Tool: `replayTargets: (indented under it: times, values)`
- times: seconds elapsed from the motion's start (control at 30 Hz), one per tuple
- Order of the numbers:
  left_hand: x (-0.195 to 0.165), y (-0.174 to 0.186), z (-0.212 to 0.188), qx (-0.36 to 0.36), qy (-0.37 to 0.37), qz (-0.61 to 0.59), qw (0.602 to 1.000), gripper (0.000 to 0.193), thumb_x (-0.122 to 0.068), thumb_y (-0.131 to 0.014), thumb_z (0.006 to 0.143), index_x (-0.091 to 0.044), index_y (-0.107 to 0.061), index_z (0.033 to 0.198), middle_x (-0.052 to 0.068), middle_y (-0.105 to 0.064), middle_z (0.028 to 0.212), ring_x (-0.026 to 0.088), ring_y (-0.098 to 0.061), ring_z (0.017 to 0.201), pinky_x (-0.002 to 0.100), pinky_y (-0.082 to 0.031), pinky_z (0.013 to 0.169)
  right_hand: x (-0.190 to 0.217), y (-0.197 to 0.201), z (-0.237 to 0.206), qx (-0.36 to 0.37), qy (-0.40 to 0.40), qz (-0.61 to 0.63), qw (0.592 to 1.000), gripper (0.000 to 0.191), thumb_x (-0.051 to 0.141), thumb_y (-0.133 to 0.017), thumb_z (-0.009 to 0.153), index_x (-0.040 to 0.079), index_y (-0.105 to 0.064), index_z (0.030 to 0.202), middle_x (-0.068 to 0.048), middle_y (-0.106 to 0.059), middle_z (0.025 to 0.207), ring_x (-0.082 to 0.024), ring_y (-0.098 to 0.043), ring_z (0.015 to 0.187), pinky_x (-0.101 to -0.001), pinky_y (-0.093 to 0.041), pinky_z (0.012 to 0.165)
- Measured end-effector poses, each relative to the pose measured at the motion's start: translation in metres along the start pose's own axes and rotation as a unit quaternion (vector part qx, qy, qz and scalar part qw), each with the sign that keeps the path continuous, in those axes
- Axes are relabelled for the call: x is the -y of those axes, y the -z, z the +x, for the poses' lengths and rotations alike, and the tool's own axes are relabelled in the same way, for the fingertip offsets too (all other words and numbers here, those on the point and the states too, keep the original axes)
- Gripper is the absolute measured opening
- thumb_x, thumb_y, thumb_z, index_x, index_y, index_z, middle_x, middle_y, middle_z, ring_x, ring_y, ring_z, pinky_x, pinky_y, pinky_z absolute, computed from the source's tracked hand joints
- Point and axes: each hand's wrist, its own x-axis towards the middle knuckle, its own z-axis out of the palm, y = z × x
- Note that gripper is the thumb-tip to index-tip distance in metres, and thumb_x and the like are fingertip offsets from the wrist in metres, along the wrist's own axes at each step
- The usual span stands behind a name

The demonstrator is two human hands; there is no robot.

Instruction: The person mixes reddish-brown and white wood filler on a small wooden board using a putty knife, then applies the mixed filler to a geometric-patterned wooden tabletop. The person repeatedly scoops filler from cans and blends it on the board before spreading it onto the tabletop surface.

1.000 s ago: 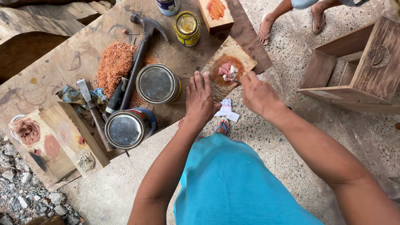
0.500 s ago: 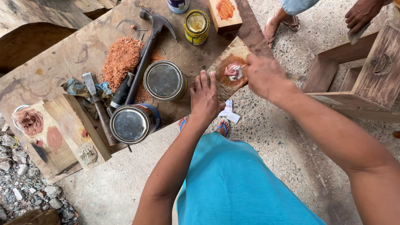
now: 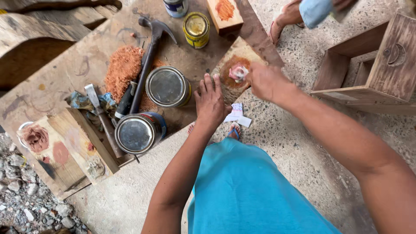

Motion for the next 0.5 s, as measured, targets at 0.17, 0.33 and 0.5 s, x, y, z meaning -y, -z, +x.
replayTargets:
  times: [0.17, 0.33, 0.5]
  values:
    - [-0.003, 0.005, 0.001, 0.020, 0.001, 0.016, 1.000, 0.118, -0.043, -0.091, 0.066, 0.000, -0.025, 0.154, 0.027, -0.023, 0.158, 0.043, -0.029, 0.144, 0.061, -0.035, 0.109, 0.002, -0.004, -0.007, 0.054, -0.097, 0.103, 0.988, 0.028, 0.025, -0.050, 0.107, 0.013, -0.072, 0.119, -0.012, -0.060, 0.121, -0.026, -0.066, 0.104, -0.0395, -0.059, 0.090]
    - [-0.003, 0.004, 0.003, 0.006, 0.000, 0.003, 1.000, 0.119, -0.041, -0.091, 0.066, 0.000, -0.025, 0.155, 0.027, -0.024, 0.159, 0.043, -0.030, 0.144, 0.061, -0.037, 0.108, 0.011, -0.022, -0.018, -0.006, -0.065, 0.227, 0.972, 0.028, 0.015, -0.045, 0.103, 0.008, -0.065, 0.121, -0.015, -0.059, 0.122, -0.033, -0.068, 0.098, -0.0452, -0.056, 0.093]
    - [-0.002, -0.001, 0.000, 0.002, -0.006, 0.000, 1.000, 0.120, -0.039, -0.092, 0.064, 0.000, -0.025, 0.155, 0.028, -0.023, 0.159, 0.044, -0.029, 0.144, 0.060, -0.036, 0.108, 0.023, -0.039, -0.017, -0.018, -0.119, 0.276, 0.954, 0.025, 0.010, -0.047, 0.100, -0.006, -0.056, 0.117, -0.024, -0.052, 0.126, -0.040, -0.068, 0.091, -0.0481, -0.056, 0.089]
